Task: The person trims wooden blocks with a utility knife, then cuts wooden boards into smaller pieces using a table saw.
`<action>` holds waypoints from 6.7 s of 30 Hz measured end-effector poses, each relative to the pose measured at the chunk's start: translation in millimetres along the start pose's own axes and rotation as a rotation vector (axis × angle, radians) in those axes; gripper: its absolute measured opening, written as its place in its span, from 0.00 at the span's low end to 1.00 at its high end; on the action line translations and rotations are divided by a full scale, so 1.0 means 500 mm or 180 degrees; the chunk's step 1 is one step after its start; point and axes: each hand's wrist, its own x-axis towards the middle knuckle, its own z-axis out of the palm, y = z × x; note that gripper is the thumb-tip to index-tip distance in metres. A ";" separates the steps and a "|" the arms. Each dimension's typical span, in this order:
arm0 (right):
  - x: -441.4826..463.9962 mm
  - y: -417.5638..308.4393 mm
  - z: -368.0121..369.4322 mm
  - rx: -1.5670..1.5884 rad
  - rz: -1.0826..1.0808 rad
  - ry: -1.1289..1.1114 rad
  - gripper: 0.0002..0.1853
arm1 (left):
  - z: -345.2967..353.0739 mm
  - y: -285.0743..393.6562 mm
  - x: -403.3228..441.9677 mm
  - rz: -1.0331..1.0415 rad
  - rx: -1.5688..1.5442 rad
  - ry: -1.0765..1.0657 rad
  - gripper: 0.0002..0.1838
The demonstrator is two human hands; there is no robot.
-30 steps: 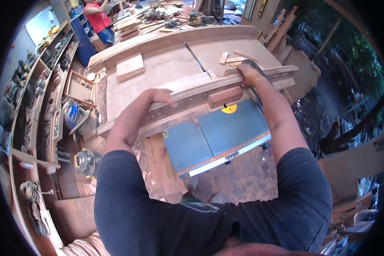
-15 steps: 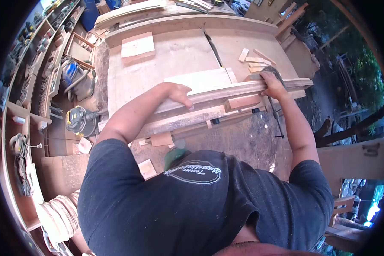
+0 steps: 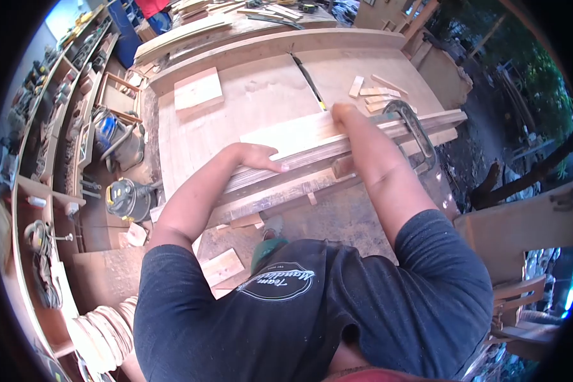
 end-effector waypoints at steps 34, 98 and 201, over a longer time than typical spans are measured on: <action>-0.278 0.300 0.040 0.0476 -0.1098 0.1304 0.49 | 0.034 -0.019 0.053 -0.0365 -0.0210 0.0301 0.61; -0.082 0.023 -0.051 0.0094 0.0419 0.0247 0.17 | -0.003 0.089 -0.062 0.0223 -0.0136 0.0123 0.55; -0.079 0.067 -0.109 0.0097 0.0343 -0.0041 0.15 | 0.012 0.051 0.054 0.0142 -0.0093 0.0016 0.57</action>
